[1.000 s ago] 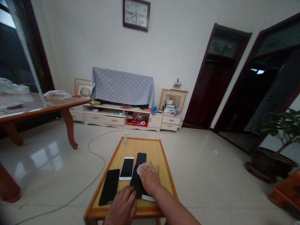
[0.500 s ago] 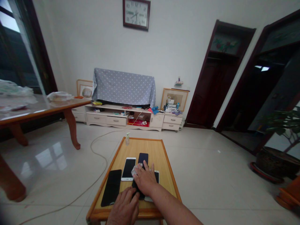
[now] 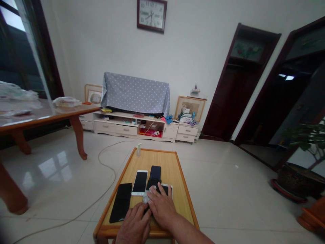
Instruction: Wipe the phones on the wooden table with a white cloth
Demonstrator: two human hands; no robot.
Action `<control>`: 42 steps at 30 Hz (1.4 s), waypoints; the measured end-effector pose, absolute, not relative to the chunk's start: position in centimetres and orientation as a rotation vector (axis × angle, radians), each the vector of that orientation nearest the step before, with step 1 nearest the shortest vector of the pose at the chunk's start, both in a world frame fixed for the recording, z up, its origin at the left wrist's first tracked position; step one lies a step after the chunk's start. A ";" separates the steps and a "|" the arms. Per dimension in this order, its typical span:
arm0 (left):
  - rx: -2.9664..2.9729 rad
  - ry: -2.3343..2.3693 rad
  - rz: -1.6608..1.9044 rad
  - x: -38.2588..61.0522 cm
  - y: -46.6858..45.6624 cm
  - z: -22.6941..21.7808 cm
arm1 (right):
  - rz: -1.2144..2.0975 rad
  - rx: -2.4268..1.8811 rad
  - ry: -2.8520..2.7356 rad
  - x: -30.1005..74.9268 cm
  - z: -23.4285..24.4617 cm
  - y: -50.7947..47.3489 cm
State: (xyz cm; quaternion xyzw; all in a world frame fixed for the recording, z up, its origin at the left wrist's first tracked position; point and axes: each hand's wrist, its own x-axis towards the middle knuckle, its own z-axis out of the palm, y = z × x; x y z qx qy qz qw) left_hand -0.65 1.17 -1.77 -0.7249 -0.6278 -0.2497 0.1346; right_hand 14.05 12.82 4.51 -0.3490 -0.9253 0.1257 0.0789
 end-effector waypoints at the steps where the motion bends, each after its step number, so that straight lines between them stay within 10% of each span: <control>1: -2.102 -1.832 -0.709 -0.6 1.1 -1.7 | 0.355 -1.086 -2.755 14.3 4.6 12.9; 42: -2.114 -1.819 -0.645 -0.6 1.0 -0.9 | 0.323 -1.238 -2.687 14.1 3.7 12.9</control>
